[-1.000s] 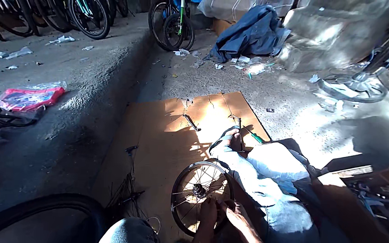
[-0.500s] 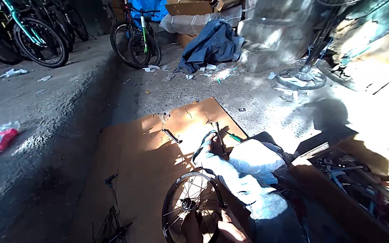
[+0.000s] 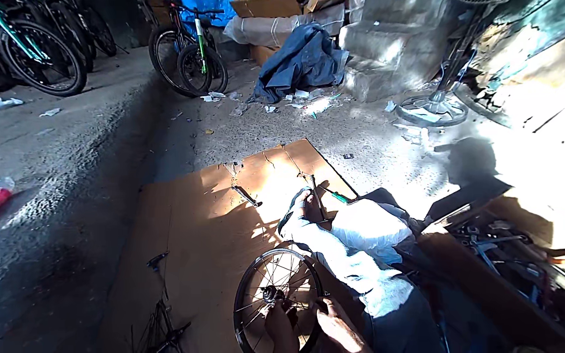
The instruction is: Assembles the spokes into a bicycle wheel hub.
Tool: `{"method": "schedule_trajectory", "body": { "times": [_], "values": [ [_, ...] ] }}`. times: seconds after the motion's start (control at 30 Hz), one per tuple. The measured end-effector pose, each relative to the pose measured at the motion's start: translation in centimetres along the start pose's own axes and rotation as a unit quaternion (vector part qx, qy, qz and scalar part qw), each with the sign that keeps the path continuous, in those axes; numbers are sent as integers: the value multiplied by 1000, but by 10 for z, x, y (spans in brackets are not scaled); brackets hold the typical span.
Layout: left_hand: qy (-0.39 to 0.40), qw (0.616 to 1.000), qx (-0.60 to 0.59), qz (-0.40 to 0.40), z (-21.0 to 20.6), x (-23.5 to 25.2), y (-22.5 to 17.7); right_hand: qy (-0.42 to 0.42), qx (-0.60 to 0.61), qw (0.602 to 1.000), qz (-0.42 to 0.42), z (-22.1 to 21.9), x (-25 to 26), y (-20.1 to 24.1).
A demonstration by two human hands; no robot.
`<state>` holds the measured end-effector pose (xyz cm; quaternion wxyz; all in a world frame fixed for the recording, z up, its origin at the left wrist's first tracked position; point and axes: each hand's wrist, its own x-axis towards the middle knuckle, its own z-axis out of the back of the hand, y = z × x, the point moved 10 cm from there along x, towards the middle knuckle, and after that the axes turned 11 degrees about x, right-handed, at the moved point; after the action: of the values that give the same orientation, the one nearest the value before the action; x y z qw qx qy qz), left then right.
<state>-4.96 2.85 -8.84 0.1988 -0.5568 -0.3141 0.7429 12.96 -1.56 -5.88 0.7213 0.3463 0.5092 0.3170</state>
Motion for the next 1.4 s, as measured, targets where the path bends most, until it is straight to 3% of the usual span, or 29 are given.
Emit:
{"method": "schedule_trajectory", "body": {
  "times": [0.1,0.2,0.27,0.37,0.53,0.7,0.87,0.97,1.07,1.2,1.33,1.4],
  "values": [
    [63,996,-46,50,-6,-9,1,-20,36,999,11,2,-2,2],
    [123,987,-79,69,-13,-12,-1,12,6,999,34,-5,-1,2],
    [123,988,-59,67,-14,-11,-1,13,3,999,46,-4,2,-1],
    [91,994,-13,67,-5,-5,4,-59,66,992,91,13,6,3],
    [174,984,37,27,-4,10,18,-110,95,984,103,26,15,9],
    [193,971,143,3,-3,3,16,-110,114,987,36,34,30,1],
    [224,973,55,4,-24,-1,21,-92,190,970,120,42,38,2],
    [208,978,24,-4,-25,3,23,-67,204,967,136,39,39,11],
    [173,985,6,-18,-19,6,18,-23,38,993,107,18,35,20],
    [91,996,-4,-12,1,11,14,19,-51,993,105,-11,45,33],
    [44,998,-42,32,18,6,24,93,-24,987,131,-44,68,27],
    [50,996,-68,40,18,7,27,52,-13,991,126,-36,72,13]
  ]
}}
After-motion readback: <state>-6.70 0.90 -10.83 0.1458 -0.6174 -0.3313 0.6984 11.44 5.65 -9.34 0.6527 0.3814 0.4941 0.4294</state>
